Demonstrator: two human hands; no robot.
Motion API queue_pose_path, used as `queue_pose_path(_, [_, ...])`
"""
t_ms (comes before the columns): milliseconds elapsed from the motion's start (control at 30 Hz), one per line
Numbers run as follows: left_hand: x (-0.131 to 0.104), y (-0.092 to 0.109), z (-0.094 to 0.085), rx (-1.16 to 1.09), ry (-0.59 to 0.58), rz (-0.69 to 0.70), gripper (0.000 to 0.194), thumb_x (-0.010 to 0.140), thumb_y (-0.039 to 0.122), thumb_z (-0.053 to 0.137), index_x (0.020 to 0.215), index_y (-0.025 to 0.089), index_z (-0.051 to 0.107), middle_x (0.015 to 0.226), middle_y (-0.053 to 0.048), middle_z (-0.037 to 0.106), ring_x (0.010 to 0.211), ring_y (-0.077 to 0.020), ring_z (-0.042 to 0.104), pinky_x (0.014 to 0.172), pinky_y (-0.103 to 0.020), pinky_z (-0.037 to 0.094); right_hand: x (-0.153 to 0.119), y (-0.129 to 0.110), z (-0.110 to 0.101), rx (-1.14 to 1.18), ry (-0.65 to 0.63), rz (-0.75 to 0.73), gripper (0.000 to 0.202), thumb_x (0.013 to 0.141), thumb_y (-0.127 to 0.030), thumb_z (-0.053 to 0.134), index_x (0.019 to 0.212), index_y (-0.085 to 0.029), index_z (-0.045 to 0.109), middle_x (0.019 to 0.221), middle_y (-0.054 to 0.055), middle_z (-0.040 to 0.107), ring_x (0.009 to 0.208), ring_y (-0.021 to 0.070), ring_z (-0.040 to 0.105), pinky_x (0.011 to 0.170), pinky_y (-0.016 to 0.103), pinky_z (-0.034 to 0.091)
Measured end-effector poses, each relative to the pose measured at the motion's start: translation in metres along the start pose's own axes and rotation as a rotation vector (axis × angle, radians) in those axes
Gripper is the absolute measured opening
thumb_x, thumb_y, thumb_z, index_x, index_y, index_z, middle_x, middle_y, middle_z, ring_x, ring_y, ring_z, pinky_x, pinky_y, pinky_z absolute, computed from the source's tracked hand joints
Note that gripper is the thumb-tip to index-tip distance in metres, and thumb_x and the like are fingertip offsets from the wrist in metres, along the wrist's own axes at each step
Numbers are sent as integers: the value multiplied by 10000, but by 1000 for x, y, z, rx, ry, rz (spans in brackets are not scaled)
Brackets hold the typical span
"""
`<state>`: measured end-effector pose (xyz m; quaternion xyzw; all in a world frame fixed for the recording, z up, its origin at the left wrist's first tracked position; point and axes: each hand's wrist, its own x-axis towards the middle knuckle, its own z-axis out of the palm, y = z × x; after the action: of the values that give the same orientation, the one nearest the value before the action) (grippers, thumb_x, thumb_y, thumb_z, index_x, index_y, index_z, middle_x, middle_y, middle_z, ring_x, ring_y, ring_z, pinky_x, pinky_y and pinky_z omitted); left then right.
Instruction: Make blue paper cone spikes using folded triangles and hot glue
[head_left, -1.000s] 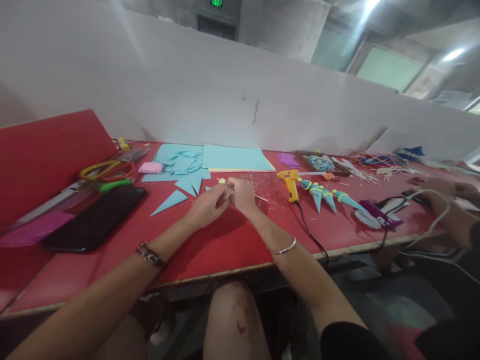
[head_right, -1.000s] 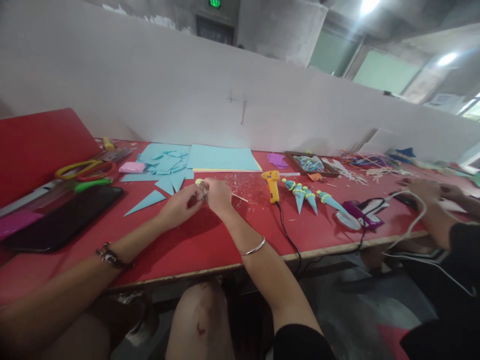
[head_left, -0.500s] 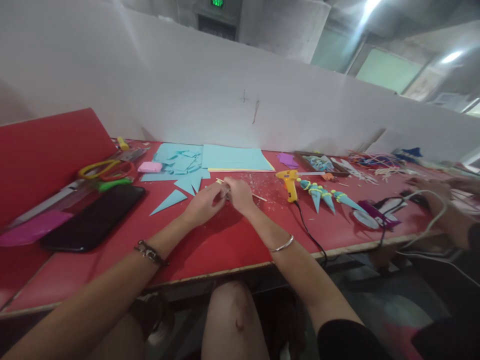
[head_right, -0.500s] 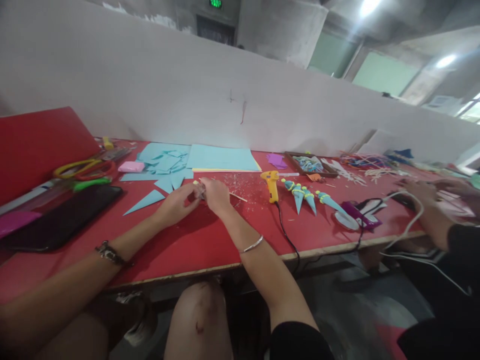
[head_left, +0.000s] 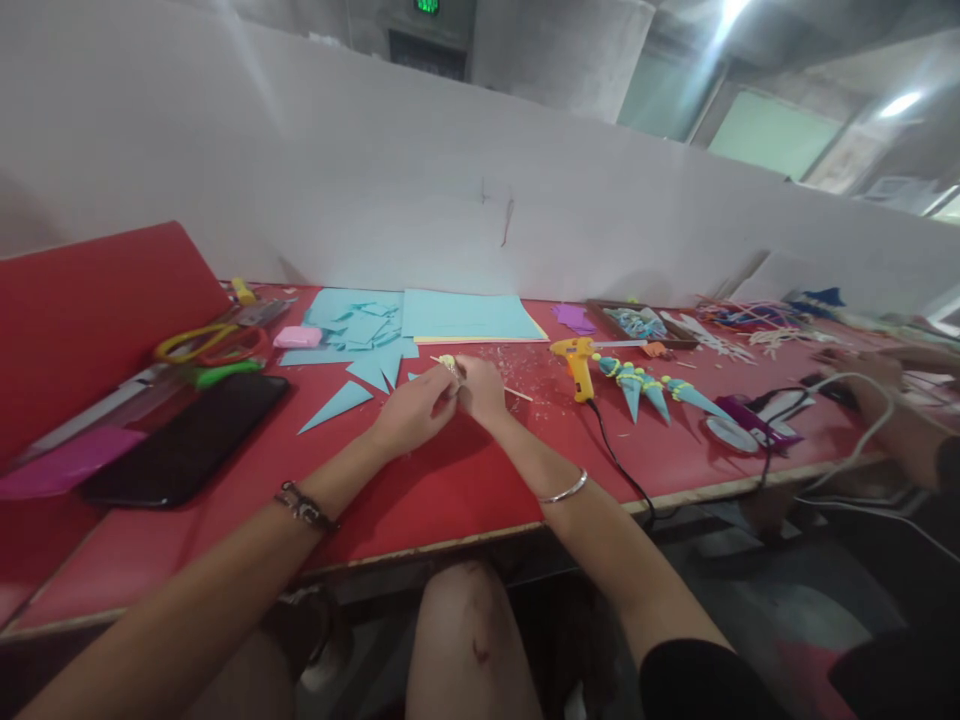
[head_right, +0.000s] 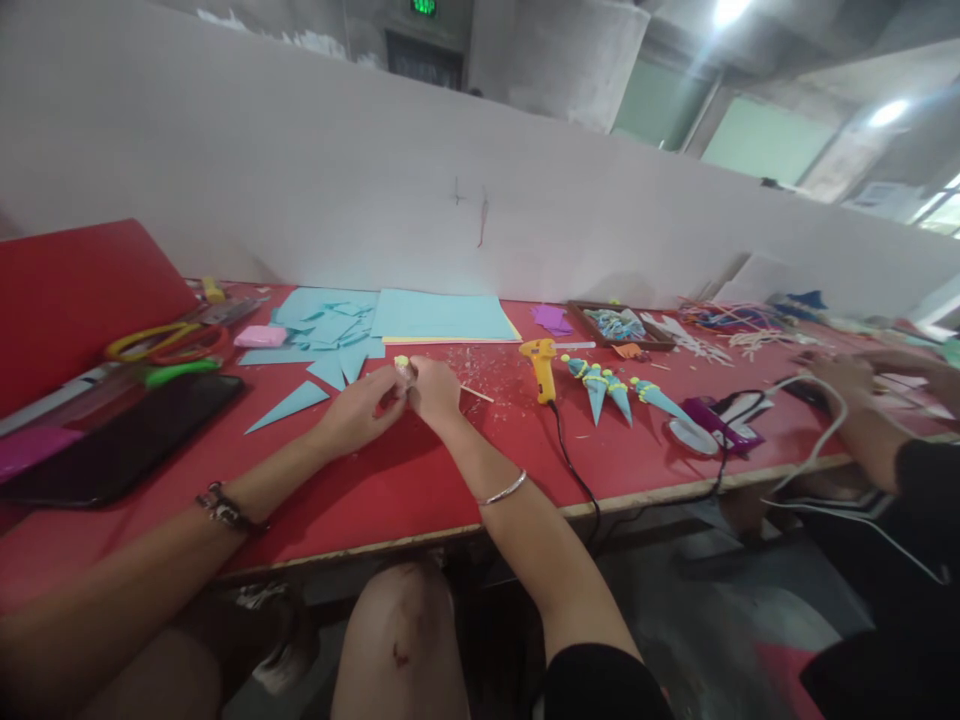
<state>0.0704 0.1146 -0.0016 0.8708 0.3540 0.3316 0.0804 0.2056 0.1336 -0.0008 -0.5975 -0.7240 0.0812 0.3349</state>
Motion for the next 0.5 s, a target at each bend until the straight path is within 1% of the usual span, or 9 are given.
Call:
queue_pose_path(67, [-2,0,-1,6,17,-60,31,775,200,425,746,212,422,780,-27,504,668,-155,458,572,-259,326,2,3,4,107,-24,-69,220,781,-294,421,588,-191,401,560,-18,441,564,110,370,543,236,214])
queue_pose_path(133, [-3,0,-2,13,42,-116,60,801,227,411,745,210,424,768,-26,496,661,-153,457,554,-253,315,4,5,7,213,-35,-124,234,782,-308,395,582,-191,365,550,-29,407,558,103,368,543,228,222])
queue_pose_path(200, [-4,1,-4,23,64,-139,89,824,244,389,749,209,423,756,-25,486,662,-153,459,561,-251,322,5,6,7,283,-38,-157,214,760,-308,393,585,-193,348,550,-38,387,557,98,362,542,222,225])
queue_pose_path(333, [-4,2,-3,69,36,-80,118,843,251,365,747,209,419,783,-33,498,690,-161,480,596,-259,352,3,7,5,311,-30,-164,157,675,-270,435,585,-196,329,547,-50,357,561,96,332,541,216,222])
queue_pose_path(500, [-3,-1,-1,148,-8,-4,99,817,188,381,722,211,399,759,-29,512,682,-164,488,596,-263,365,2,5,4,228,-6,-160,159,654,-228,448,586,-197,308,527,-55,310,546,96,272,538,229,189])
